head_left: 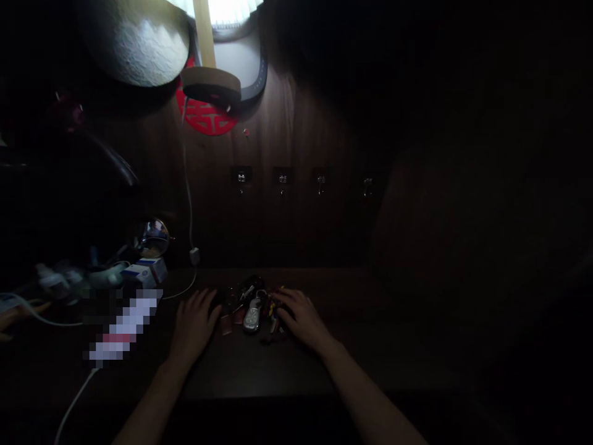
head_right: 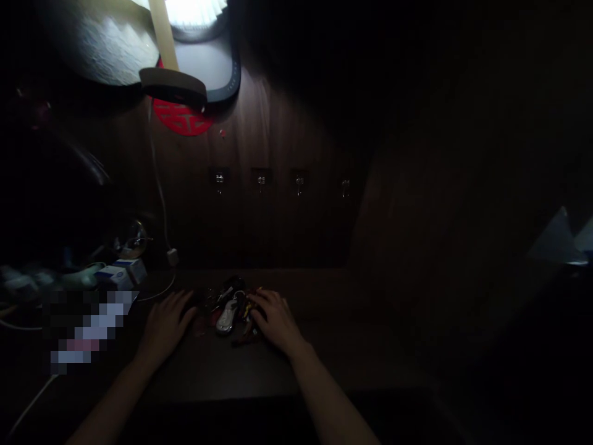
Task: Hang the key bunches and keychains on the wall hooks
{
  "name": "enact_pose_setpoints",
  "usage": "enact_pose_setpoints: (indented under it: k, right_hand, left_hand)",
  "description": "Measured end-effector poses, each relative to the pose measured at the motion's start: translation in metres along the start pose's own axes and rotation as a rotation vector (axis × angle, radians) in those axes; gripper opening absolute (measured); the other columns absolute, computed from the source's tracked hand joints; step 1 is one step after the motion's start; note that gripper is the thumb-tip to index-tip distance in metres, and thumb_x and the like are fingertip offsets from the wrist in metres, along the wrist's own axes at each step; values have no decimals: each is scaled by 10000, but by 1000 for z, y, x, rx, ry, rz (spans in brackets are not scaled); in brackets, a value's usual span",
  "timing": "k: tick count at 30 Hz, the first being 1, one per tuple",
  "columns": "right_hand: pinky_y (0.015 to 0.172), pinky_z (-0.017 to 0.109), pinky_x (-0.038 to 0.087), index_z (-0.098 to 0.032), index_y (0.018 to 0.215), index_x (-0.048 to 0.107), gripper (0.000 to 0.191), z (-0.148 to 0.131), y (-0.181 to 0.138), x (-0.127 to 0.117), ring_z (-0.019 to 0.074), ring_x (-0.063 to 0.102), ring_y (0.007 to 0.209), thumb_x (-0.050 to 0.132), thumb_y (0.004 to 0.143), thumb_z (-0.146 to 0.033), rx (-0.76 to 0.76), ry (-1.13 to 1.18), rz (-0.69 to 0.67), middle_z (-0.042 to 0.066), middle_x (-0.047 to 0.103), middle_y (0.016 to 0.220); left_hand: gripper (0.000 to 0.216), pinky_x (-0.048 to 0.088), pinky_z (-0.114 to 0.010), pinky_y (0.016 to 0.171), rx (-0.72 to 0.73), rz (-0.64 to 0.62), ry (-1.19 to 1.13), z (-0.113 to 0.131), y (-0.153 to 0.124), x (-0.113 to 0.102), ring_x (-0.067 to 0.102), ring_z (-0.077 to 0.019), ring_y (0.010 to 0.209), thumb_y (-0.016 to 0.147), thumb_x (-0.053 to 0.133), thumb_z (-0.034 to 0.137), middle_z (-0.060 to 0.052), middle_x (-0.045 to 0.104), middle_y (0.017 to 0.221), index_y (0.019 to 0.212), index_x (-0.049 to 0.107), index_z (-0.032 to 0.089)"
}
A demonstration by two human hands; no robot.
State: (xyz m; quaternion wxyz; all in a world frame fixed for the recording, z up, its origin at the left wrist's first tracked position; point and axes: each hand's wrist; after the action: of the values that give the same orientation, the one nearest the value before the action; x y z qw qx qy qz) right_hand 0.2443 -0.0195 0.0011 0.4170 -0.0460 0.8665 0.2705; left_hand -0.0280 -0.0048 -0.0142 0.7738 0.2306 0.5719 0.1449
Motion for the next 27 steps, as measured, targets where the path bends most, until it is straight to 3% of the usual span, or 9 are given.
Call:
enact_pose_setpoints:
  k: [6,15,18,23,27]
  right_hand:
    - [999,429,289,-342,1270,488,391,-6,-1,-4,217,371,1243,363,914,-443,60,-58,-126,32,465,1345]
    - [965,380,303,-335,1178,570,353,6,3,3,190,422,1184,322,933,-391,256,-175,-17,9,539,1266]
    - [951,374,305,-320,1160,583,333,9,3,3,195,436,1168,354,923,-369,325,-244,33,12,551,1256]
    - [911,382,334,-306,1176,568,329,16,1,0,209,455,1141,380,911,-359,421,-323,104,22,546,1258]
    - [924,366,334,-284,1208,543,346,19,0,-1,201,441,1158,388,905,-345,395,-311,173,40,518,1281]
  left_hand:
    - [380,303,-483,1046,186,-209,-23,10,-6,0,420,-251,1265,866,433,411,-40,576,1278,1182,583,261]
    - [347,458,-301,943,281,-201,-268,23,-18,-17,574,-162,1098,884,379,401,-5,626,1203,1101,615,271]
    - [332,470,-288,914,204,-115,-293,20,-18,-17,595,-161,1052,878,377,399,-5,648,1144,1068,614,264]
    - [375,449,-351,918,-94,99,-167,-5,0,-23,580,-220,1044,870,320,333,-77,645,1104,1075,597,184]
    - [333,437,-372,902,-68,-76,-61,-20,19,-31,574,-248,1024,814,380,275,-76,654,1091,1007,639,191]
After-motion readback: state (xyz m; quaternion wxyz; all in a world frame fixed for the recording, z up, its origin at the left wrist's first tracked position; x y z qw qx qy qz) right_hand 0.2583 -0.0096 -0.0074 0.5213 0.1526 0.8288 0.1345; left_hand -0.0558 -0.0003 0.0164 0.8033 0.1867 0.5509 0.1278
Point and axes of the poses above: each hand's wrist, its own y-axis towards the middle knuckle, its own x-axis out of the palm, z = x × y
